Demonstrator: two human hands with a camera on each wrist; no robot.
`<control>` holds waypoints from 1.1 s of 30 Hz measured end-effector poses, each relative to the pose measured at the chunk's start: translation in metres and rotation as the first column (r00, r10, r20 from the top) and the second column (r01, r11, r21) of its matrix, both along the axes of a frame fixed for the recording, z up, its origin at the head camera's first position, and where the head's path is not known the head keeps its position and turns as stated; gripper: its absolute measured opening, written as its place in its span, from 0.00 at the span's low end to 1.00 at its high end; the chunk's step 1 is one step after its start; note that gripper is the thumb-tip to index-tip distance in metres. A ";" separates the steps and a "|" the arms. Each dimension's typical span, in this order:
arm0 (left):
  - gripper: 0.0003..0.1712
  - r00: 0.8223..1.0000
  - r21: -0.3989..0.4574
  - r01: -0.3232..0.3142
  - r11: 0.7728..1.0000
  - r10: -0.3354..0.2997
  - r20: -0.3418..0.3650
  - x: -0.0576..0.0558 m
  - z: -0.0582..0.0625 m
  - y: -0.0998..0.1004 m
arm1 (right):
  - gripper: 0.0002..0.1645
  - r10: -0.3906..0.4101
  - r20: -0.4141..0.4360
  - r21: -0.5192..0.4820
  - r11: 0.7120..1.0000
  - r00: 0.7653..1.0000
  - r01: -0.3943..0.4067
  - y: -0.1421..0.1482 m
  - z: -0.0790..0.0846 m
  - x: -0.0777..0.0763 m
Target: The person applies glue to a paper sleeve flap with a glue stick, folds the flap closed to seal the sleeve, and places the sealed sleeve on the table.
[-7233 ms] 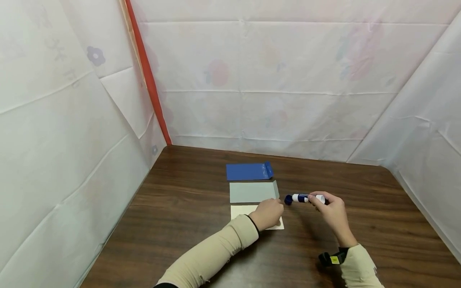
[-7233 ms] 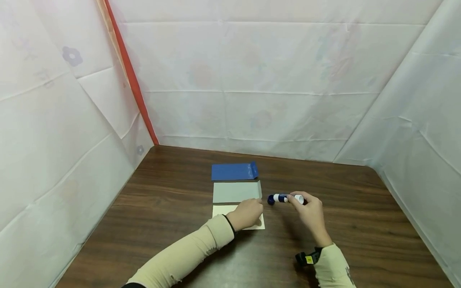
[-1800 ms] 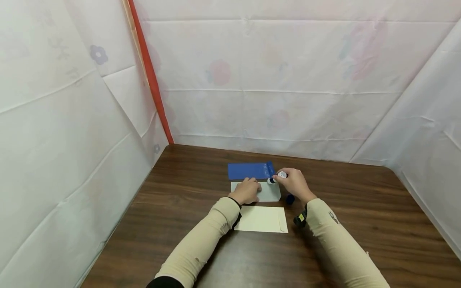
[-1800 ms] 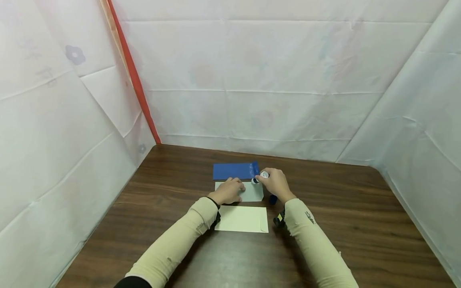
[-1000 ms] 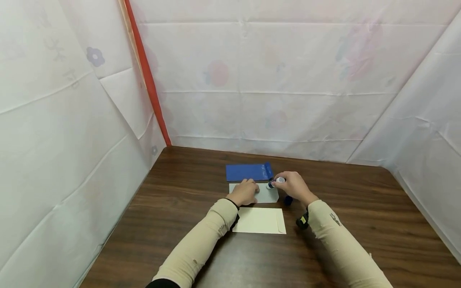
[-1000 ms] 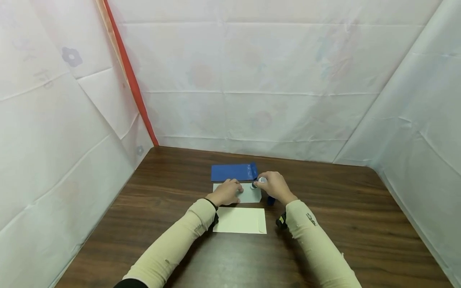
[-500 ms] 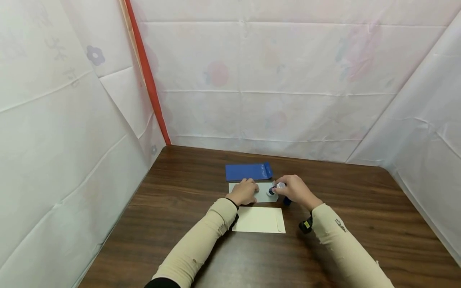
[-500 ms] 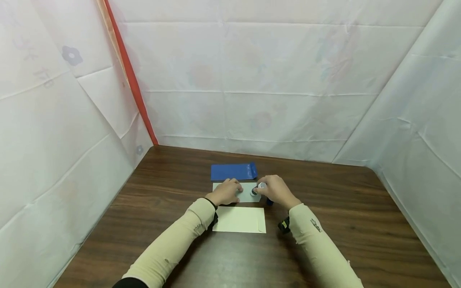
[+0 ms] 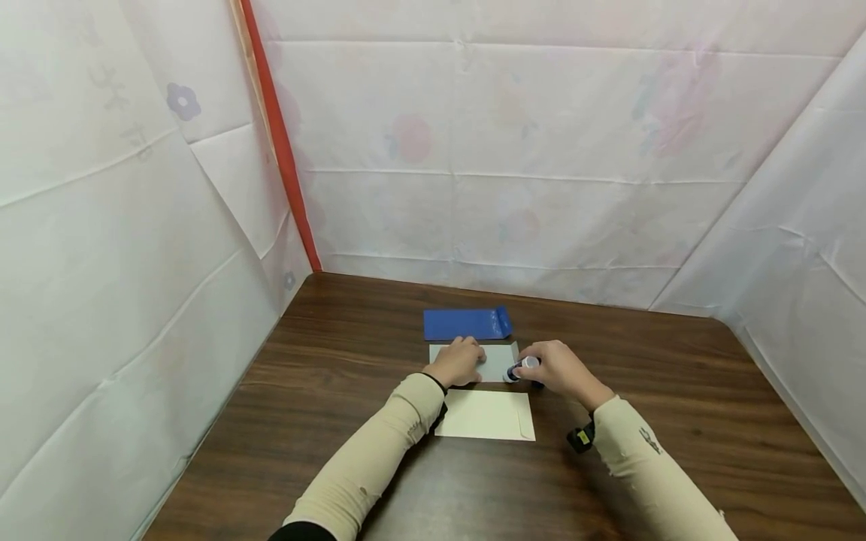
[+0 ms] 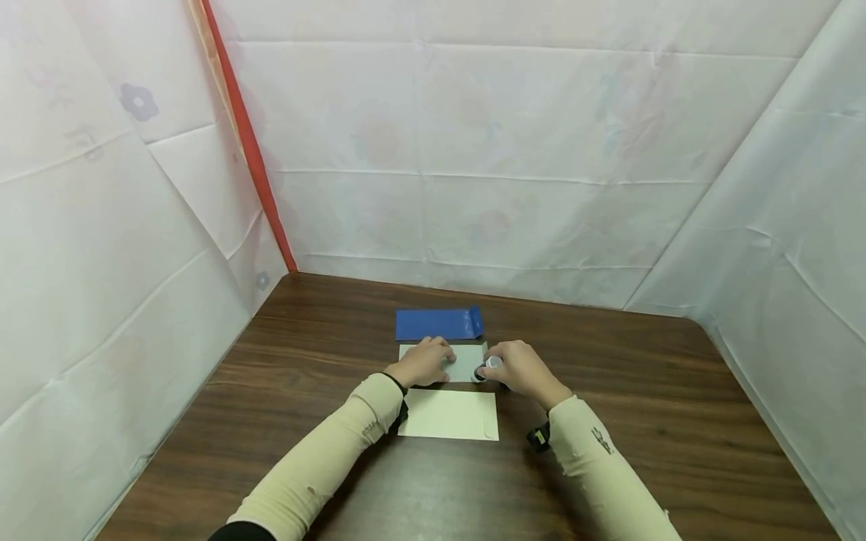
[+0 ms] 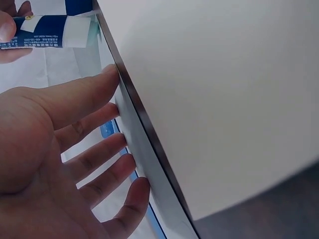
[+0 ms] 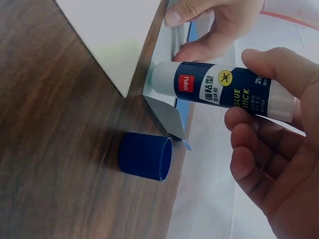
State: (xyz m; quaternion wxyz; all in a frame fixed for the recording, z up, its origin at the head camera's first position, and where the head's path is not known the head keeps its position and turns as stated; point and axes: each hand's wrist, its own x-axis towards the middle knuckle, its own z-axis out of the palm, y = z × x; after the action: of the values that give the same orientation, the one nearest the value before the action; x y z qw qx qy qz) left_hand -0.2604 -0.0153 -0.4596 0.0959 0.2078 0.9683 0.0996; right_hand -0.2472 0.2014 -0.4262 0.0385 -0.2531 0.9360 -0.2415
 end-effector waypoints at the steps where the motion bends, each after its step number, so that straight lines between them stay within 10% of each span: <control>1: 0.22 1.000 0.000 0.002 1.000 -0.002 -0.002 0.000 0.000 0.000 | 0.18 0.002 -0.001 -0.002 1.000 1.000 -0.002 0.001 -0.001 0.001; 20: 0.22 1.000 0.003 -0.009 1.000 0.009 0.009 0.000 0.001 -0.002 | 0.15 -0.103 -0.120 -0.097 0.991 0.987 0.092 -0.011 -0.010 -0.026; 33: 0.23 1.000 0.019 -0.012 1.000 0.012 0.018 0.001 0.002 0.001 | 0.15 -0.136 -0.056 -0.066 0.989 0.989 0.132 -0.008 -0.014 -0.038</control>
State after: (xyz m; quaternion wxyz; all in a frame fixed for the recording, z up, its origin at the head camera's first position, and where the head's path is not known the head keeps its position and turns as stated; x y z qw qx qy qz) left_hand -0.2599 -0.0143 -0.4573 0.1018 0.2019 0.9677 0.1113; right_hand -0.2849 0.1935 -0.4398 -0.0139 -0.1977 0.9437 -0.2648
